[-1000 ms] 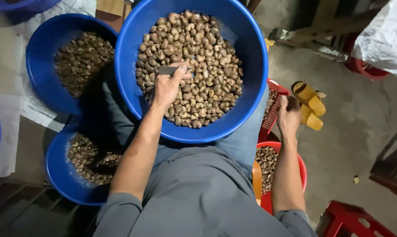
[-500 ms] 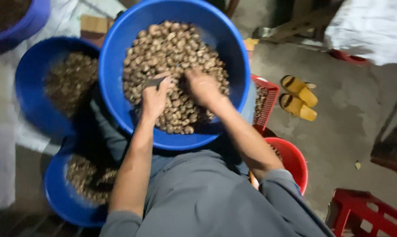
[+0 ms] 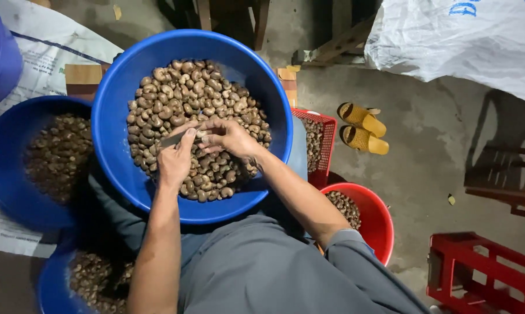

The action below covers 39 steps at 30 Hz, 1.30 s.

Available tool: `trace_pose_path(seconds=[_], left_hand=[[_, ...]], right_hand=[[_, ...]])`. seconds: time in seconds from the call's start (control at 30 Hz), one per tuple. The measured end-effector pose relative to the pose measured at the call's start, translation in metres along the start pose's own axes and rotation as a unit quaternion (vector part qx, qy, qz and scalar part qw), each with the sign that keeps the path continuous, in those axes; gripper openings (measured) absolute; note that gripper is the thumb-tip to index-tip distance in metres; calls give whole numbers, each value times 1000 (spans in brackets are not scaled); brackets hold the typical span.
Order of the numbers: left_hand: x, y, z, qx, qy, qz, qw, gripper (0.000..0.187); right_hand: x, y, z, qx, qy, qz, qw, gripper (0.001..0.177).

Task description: Peeling individual nuts using a small knife while seated on the floor, surrounded by multiple containers of nuts.

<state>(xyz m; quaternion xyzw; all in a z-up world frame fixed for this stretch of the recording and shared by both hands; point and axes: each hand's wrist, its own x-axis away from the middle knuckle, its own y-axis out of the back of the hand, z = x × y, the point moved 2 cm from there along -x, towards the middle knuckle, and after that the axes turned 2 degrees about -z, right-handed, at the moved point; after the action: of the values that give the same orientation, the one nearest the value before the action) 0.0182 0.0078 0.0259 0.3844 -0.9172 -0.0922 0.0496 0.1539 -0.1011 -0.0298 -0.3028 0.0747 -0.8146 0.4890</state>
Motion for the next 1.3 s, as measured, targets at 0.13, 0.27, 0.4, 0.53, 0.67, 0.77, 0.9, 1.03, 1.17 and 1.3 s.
trace_pose_path(seconds=[0.13,0.27,0.4,0.53,0.67,0.77,0.9,1.03,1.17,1.3], left_hand=[[0,-5,-3,-10,19,-7,1000,20],[0,-6,18,4,28,-28,999,24],[-3,-2,29,-4,-108,-52,993,19],[1,2,43,23,10,-71,997,22],[-2,-1,29,73,11,-69,995,20],[-2,-2,19,102,3,-45,994,20],[0,0,31,111,2,-43,993,21],[-2,-1,16,125,-7,-30,992,22],[-2,-6,19,132,-6,-40,990,20],[-2,0,29,126,3,-32,991,21]], right_hand=[[2,-1,4,14,14,-21,1000,39],[1,3,-5,81,64,-45,994,29],[-11,11,-20,154,131,-69,977,25],[-7,0,-11,158,136,-59,976,24],[15,-19,24,183,141,-44,972,31],[15,-21,27,185,145,-44,971,29],[9,-20,22,128,141,-49,981,27],[7,-18,21,99,138,-50,984,28],[13,-24,29,120,139,-39,982,32],[13,-18,22,205,170,-42,963,30]])
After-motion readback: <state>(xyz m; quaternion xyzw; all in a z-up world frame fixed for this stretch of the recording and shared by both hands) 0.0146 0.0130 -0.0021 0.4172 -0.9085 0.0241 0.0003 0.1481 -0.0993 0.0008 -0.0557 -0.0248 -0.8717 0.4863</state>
